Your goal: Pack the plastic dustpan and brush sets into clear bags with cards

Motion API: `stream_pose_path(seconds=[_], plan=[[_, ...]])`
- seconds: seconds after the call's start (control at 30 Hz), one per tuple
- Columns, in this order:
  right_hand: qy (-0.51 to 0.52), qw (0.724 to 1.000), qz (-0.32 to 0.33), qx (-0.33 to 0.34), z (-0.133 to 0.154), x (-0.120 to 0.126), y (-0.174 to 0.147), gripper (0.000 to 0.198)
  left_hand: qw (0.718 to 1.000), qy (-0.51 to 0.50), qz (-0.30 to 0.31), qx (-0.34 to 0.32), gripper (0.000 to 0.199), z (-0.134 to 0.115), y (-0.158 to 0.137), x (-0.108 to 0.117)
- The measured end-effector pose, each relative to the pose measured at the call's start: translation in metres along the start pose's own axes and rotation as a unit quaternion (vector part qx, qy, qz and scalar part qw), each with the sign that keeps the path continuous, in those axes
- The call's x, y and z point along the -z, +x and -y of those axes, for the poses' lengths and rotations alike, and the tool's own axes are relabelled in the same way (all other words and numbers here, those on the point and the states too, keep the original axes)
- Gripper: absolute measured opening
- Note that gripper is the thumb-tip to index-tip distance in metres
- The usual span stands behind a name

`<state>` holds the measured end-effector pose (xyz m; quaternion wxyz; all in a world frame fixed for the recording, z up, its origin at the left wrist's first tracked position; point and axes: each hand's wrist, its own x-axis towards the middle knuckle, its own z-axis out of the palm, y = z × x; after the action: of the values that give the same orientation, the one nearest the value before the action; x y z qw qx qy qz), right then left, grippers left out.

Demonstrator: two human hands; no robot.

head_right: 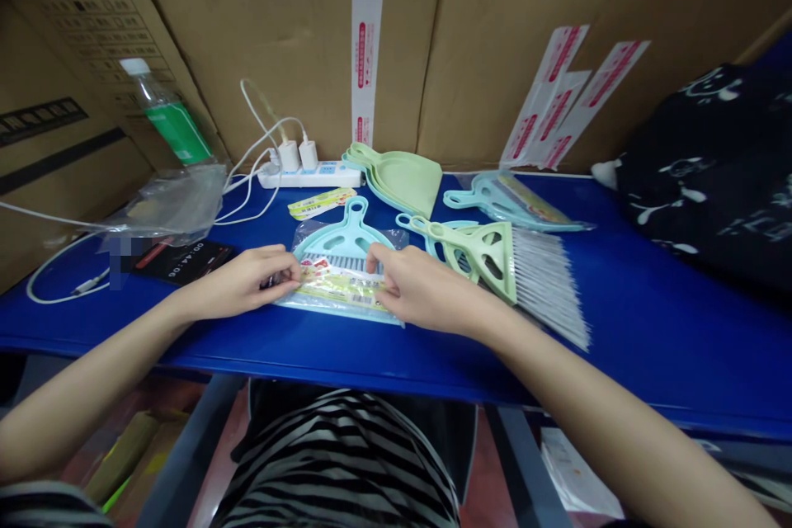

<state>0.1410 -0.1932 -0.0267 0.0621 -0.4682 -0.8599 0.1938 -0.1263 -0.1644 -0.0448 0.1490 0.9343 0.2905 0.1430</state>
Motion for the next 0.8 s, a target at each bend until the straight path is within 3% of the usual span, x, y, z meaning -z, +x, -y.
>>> stream_pose_path(seconds=[0.43,0.8], plan=[[-0.037,0.999,-0.003,-0.038,0.0041,-0.0020,0.0056,0.025,0.997,-0.020,-0.057,0.051,0.003,0.0010,0.0026,-0.0085],[-0.049,0.996,0.020,-0.066,0.0068,-0.0001,0.0046,0.023,0.997,0.001,-0.056,0.055,0.005,0.0019,0.0009,-0.0077]])
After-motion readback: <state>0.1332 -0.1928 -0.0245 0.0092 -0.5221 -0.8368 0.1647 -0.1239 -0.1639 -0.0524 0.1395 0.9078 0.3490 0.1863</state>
